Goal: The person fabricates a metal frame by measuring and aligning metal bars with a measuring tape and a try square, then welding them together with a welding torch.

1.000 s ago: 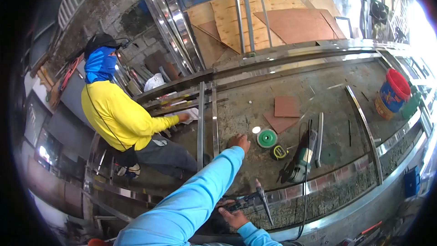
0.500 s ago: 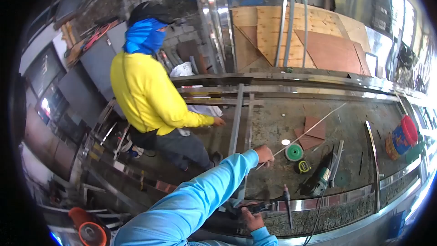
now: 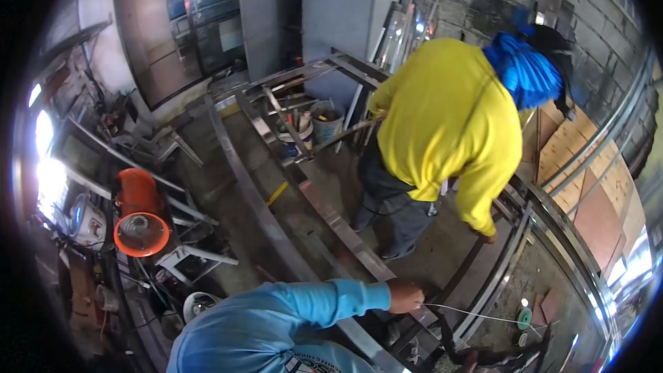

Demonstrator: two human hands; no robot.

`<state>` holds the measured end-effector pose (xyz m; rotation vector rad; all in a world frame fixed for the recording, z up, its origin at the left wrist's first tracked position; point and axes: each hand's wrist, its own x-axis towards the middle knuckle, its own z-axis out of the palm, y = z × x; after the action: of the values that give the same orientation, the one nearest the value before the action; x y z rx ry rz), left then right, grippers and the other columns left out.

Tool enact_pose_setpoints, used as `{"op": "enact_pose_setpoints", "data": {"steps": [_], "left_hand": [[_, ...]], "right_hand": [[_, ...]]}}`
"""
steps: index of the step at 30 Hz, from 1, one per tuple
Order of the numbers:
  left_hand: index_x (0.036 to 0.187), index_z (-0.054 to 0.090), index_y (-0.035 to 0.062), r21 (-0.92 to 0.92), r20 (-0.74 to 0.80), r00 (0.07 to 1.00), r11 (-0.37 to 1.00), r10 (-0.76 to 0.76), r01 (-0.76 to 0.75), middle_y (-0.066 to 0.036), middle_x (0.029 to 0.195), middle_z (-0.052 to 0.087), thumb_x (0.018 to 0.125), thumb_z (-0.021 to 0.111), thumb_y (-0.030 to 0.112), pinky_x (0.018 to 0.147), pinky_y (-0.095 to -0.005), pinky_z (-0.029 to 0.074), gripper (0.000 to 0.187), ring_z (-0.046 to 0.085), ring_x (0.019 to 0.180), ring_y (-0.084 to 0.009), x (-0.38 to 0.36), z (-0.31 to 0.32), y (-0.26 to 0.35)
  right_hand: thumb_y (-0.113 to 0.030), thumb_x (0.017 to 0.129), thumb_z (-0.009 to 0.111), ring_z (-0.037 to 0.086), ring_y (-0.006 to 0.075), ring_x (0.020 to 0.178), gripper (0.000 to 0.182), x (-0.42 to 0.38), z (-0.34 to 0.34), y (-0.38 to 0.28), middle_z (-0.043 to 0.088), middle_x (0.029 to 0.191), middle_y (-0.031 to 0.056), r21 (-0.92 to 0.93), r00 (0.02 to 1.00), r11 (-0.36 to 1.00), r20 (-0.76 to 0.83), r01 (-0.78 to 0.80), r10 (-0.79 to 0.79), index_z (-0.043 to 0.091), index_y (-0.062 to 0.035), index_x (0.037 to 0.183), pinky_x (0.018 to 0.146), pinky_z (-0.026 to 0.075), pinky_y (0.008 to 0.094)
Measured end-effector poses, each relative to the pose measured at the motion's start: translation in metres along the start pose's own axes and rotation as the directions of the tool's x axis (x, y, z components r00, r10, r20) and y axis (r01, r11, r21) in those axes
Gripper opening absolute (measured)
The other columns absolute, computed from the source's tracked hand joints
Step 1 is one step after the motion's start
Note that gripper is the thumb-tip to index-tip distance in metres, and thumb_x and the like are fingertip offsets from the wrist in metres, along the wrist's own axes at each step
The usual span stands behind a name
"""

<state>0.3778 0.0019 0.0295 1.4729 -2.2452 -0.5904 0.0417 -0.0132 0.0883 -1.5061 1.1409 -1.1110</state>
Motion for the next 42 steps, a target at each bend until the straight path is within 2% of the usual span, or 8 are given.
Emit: {"op": "enact_pose_setpoints", "data": {"steps": [4,7,11,19,27,32,37,42], "left_hand": [[0.085,0.063,0.0084,-0.046,-0.153,0.95,0.962,-0.273,0.269,-0.018,0.085,0.067,0.088,0.058,0.022,0.075,-0.0523,0.051,0.015,0.066,0.085,-0.0386,-0.11,-0.035,0.003],[0.087,0.064,0.0114,0.001,-0.2,0.906,0.925,-0.373,0.381,-0.016,0.081,0.067,0.09,0.057,0.022,0.07,-0.0542,0.049,0.014,0.066,0.082,-0.0387,-0.161,-0.063,0.015],[0.09,0.068,0.0127,0.084,-0.207,0.887,0.896,-0.413,0.436,-0.014,0.084,0.069,0.09,0.06,0.023,0.067,-0.0522,0.05,0.013,0.065,0.078,-0.0392,-0.206,-0.102,0.04],[0.099,0.074,0.0129,0.181,-0.427,0.763,0.781,-0.485,0.598,-0.016,0.088,0.07,0.082,0.072,0.024,0.072,-0.049,0.052,0.021,0.066,0.082,-0.0388,-0.29,-0.101,0.061],[0.105,0.07,0.0063,0.396,-0.781,0.606,0.633,-0.148,0.665,-0.018,0.105,0.067,0.084,0.071,0.019,0.094,-0.0504,0.045,0.024,0.059,0.106,-0.0368,-0.265,-0.177,0.08],[0.107,0.068,0.0017,-0.081,-0.966,0.146,0.788,-0.212,0.61,-0.019,0.105,0.067,0.092,0.062,0.013,0.09,-0.0452,0.048,0.02,0.062,0.102,-0.0358,-0.307,-0.233,0.011],[0.098,0.068,0.0012,-0.4,-0.902,-0.018,0.819,-0.432,0.412,-0.013,0.087,0.069,0.097,0.061,0.022,0.076,-0.036,0.051,0.022,0.068,0.084,-0.0264,-0.331,-0.274,-0.136],[0.095,0.068,0.0028,-0.3,-0.852,0.191,0.754,-0.487,0.584,-0.015,0.088,0.069,0.097,0.061,0.024,0.074,-0.0394,0.051,0.022,0.067,0.084,-0.032,-0.317,-0.273,-0.243]], "right_hand": [[-0.015,0.092,0.06,0.051,0.0088,0.057,0.011,0.026,0.076,-0.101,0.059,0.07,0.0017,0.109,0.984,0.986,0.115,0.123,-0.136,0.062,-0.0039,0.091,0.052,0.036,0.0234],[-0.006,0.084,0.072,0.063,0.0145,0.072,0.016,0.009,0.165,-0.153,0.068,0.084,0.0054,0.167,0.97,0.983,0.215,0.073,-0.109,0.066,-0.0022,0.098,0.06,0.05,0.0309],[-0.022,0.084,0.075,0.066,0.0429,0.078,0.03,0.011,0.242,-0.14,0.068,0.087,0.022,-0.108,0.728,0.874,0.607,0.474,-0.319,0.062,-0.0042,0.104,0.067,0.052,0.0467],[-0.032,0.089,0.065,0.065,0.046,0.079,0.043,-0.031,0.26,-0.078,0.065,0.08,0.027,-0.065,0.528,0.88,0.82,0.47,-0.221,0.049,-0.0026,0.114,0.069,0.051,0.0534],[-0.028,0.085,0.069,0.064,0.0472,0.082,0.038,-0.048,0.289,-0.061,0.064,0.085,0.0279,-0.171,0.729,0.914,0.663,0.368,-0.169,0.05,-0.0052,0.11,0.072,0.05,0.0548],[-0.022,0.082,0.069,0.062,0.05,0.078,0.035,-0.025,0.314,-0.047,0.064,0.079,0.0285,-0.227,0.859,0.92,0.48,0.318,-0.179,0.053,-0.0027,0.107,0.066,0.049,0.0559],[-0.02,0.08,0.071,0.063,0.0479,0.079,0.034,-0.004,0.367,-0.013,0.064,0.083,0.0258,-0.489,0.941,0.837,0.329,0.248,-0.086,0.051,-0.0042,0.101,0.068,0.048,0.056],[-0.019,0.079,0.071,0.063,0.0462,0.08,0.032,0.014,0.404,0.037,0.063,0.083,0.0248,-0.674,0.968,0.713,0.251,0.192,-0.024,0.05,-0.0035,0.096,0.067,0.048,0.0526]]}}
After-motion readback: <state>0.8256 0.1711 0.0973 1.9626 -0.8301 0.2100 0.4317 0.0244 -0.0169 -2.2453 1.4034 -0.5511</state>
